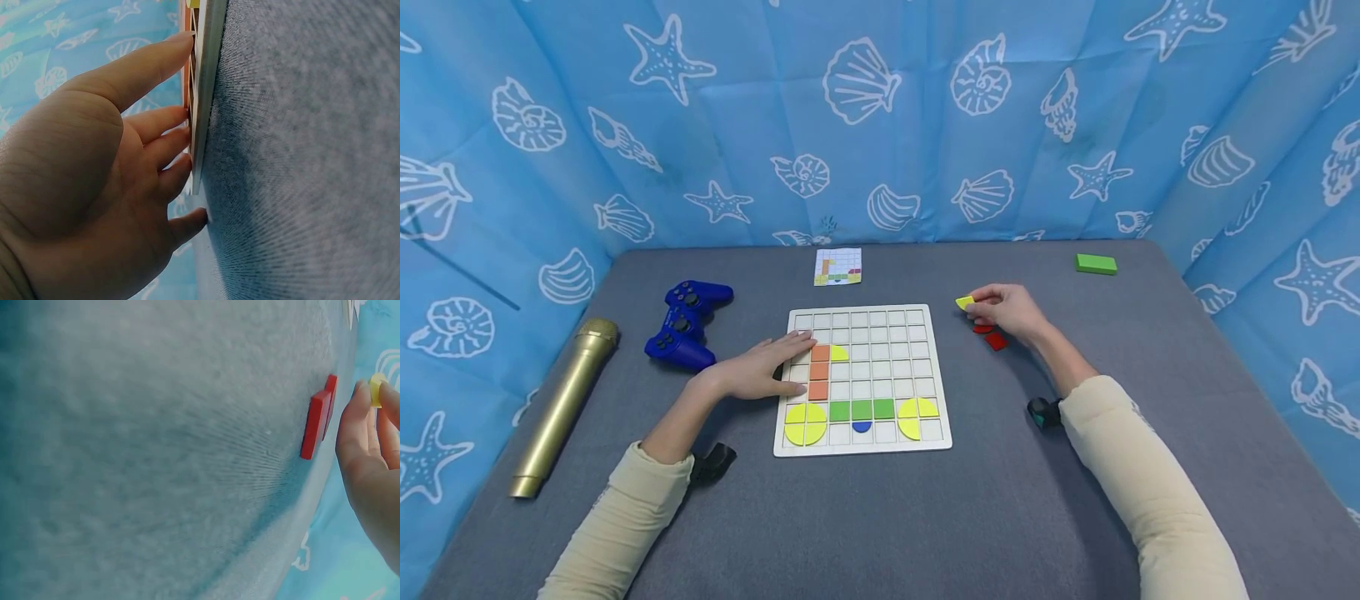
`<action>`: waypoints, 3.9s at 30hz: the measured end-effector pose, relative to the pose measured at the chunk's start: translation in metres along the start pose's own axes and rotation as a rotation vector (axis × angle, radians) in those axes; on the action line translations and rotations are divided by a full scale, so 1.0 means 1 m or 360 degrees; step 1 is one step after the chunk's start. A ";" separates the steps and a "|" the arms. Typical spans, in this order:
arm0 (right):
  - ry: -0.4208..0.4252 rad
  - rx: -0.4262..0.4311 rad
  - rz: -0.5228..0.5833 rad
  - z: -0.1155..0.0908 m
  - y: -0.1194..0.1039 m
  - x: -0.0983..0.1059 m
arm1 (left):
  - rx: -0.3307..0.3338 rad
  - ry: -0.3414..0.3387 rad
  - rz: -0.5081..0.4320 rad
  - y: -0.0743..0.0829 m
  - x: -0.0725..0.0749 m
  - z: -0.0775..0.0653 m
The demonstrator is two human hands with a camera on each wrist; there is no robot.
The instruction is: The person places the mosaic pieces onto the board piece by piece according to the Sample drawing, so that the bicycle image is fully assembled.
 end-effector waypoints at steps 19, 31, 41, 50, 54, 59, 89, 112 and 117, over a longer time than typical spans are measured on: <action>-0.0200 0.0060 0.0147 -0.031 -0.014 -0.029 | -0.0004 -0.0011 -0.0009 0.000 0.001 -0.001; -0.0294 0.0112 0.0188 -0.044 -0.015 -0.044 | 0.0005 -0.0004 -0.0008 0.000 0.001 0.002; -0.0409 0.0087 0.0154 -0.058 -0.015 -0.053 | 0.0001 -0.0001 -0.0005 -0.001 0.000 0.002; -0.0579 0.0129 0.0189 -0.077 -0.019 -0.066 | -0.0033 0.0007 -0.0016 0.000 0.000 0.001; -0.0626 0.0133 0.0172 -0.086 -0.020 -0.070 | -0.0030 0.0003 -0.0019 0.000 0.000 0.001; -0.0664 0.0147 0.0131 -0.098 -0.022 -0.074 | -0.0029 -0.0002 -0.0019 0.001 0.000 0.001; -0.0527 0.0334 -0.0263 -0.128 -0.037 -0.092 | -0.0015 0.0006 -0.0006 -0.003 -0.002 0.002; -0.0599 0.0268 -0.0143 -0.130 -0.034 -0.094 | -0.0028 -0.0003 -0.0006 -0.002 -0.001 0.002; -0.0611 0.0230 -0.0122 -0.130 -0.035 -0.094 | -0.0032 -0.0009 -0.0011 -0.002 -0.001 0.003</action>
Point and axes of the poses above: each hand's wrist, its own z-axis towards the middle knuckle, its own x-axis out of the back of the hand, y = z × x, the point moved 7 cm from there along z, towards the middle knuckle, and after that the axes turned 4 degrees about -z, right-handed, at the moved point
